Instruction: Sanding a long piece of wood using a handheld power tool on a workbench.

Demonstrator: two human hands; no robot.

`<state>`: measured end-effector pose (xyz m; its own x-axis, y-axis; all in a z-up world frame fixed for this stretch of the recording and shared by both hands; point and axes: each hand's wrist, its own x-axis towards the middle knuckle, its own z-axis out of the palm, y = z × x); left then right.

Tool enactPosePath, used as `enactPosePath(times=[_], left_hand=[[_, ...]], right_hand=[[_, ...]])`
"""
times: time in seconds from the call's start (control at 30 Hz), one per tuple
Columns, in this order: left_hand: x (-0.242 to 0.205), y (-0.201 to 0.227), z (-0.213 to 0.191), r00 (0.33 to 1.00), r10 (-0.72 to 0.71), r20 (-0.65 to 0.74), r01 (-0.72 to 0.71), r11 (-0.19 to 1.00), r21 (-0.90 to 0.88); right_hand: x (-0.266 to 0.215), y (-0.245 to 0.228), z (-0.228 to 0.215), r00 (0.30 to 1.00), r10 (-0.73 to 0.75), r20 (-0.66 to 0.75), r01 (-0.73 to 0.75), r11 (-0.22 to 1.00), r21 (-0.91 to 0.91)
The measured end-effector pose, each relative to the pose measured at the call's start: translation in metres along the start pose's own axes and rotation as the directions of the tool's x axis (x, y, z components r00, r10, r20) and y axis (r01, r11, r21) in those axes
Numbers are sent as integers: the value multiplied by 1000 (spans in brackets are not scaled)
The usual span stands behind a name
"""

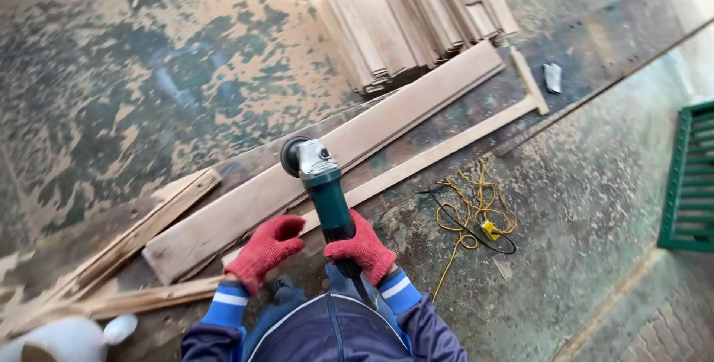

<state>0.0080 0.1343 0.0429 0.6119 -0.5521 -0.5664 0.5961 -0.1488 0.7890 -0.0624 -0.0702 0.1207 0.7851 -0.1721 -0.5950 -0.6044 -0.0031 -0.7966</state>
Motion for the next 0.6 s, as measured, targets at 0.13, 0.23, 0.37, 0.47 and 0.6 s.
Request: enactPosePath(times=[0.13,0.23,0.37,0.47,0.6], left_hand=[[75,35,24,928,211,-306,115,619,777],[132,59,43,859,498,-121,-11,254,967],[173,78,52,919,373,-130,108,79,991],[190,68,50,933,351,-83,71,47,996],[184,87,67,969,244,-32,22,43,999]], right_hand=[[-11,1,-68,991,10,-130,41,924,380],[-23,14,-123,988,-21,-154,90,885,456],[-47,28,-173,981,19,-195,90,840,536],[-56,51,-200,978,74,-192,66,771,634],[-54,74,-222,982,66,-175,67,752,656]])
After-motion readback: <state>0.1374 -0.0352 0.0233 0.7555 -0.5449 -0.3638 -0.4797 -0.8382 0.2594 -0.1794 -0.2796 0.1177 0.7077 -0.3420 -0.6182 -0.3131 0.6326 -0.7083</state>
